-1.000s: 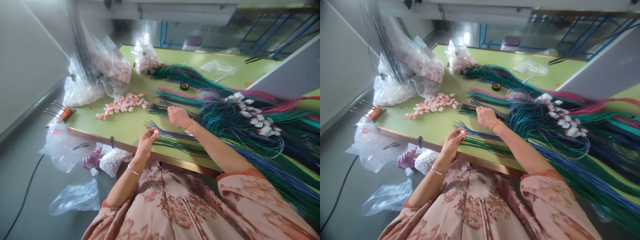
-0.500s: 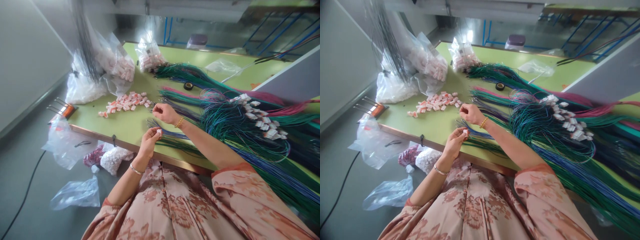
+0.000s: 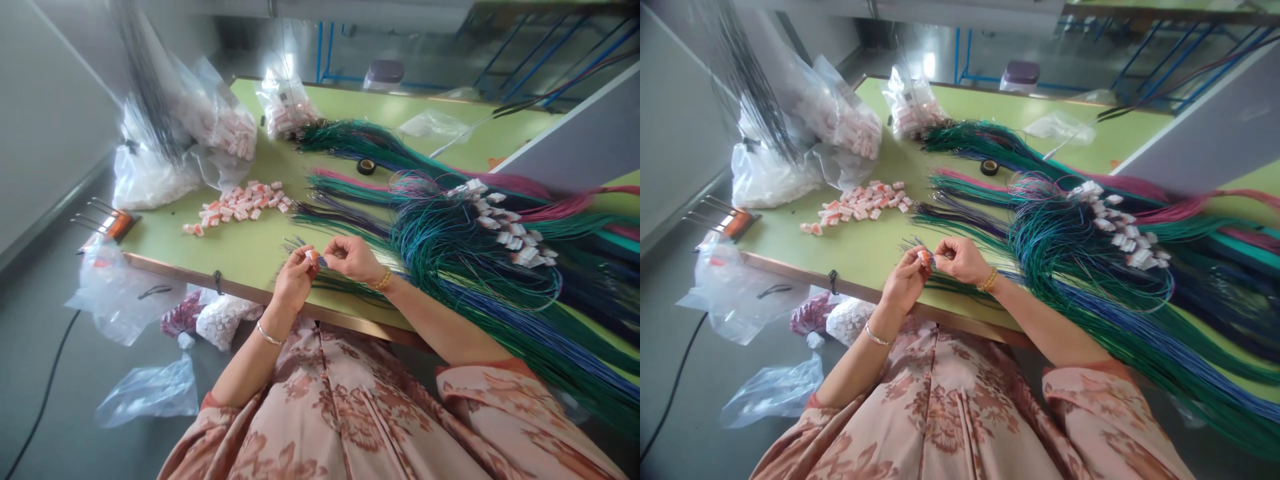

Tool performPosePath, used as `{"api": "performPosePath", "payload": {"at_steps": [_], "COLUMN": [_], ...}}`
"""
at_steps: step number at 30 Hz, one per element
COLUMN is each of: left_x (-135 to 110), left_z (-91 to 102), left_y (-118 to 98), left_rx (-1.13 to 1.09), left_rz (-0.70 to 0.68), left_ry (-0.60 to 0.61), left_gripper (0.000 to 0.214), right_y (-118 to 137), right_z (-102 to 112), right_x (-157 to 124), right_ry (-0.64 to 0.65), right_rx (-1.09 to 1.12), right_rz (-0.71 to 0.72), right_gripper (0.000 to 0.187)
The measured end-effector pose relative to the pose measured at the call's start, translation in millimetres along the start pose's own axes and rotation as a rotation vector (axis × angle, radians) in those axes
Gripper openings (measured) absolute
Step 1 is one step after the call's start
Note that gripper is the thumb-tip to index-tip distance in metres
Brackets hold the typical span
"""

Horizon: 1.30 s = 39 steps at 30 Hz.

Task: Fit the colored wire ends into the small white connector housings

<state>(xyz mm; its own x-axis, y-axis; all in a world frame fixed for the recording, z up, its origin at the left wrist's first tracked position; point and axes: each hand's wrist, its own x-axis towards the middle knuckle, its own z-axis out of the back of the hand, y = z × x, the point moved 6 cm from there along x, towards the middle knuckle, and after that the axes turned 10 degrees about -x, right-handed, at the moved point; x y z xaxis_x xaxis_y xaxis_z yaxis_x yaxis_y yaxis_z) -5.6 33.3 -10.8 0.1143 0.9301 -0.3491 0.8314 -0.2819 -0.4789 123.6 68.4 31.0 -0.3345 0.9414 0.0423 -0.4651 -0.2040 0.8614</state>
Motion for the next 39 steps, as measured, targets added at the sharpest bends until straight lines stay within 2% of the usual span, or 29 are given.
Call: {"api": "performPosePath", "payload": {"at_steps": [7, 13, 19, 26, 31, 39], "left_x": [0.3, 1.0, -1.3, 0.9, 2.1, -0.7], "left_z": [-0.1, 1.7, -0.3, -0.6, -2.9, -4.2], "left_y": [2.1, 0.8, 2.9, 2.8, -2.7, 3.2], "left_rx": [0.024, 0.082, 0.181, 0.239, 0.234, 0.3], "left_rz": [0.005, -0.013, -0.087, -0.107, -0.136, -0.161], "left_ry": [0.003, -0.001, -0.016, -0.044, -0.061, -0.08], "left_gripper": [0.019, 0.021, 0.025, 0.029, 0.032, 0.028], "right_y": [1.8, 7.8, 8.7, -0.5, 2.1, 0.0], "right_z": [-0.5, 2.3, -3.2, -4.8, -2.0, -10.9], "right_x": [-6.1, -9.0, -11.2, -11.5, -10.0, -15.4], "right_ry": [-0.021, -0.099, -0.106, 0.006, -0.049, -0.072], "right_rx": [-0.068, -0.239, -0.295, -0.245, -0.284, -0.343], "right_rz": [0.047, 0.138, 0.203, 0.18, 0.156, 0.153], "right_gripper": [0.014, 0.009, 0.01, 0.012, 0.013, 0.013]}}
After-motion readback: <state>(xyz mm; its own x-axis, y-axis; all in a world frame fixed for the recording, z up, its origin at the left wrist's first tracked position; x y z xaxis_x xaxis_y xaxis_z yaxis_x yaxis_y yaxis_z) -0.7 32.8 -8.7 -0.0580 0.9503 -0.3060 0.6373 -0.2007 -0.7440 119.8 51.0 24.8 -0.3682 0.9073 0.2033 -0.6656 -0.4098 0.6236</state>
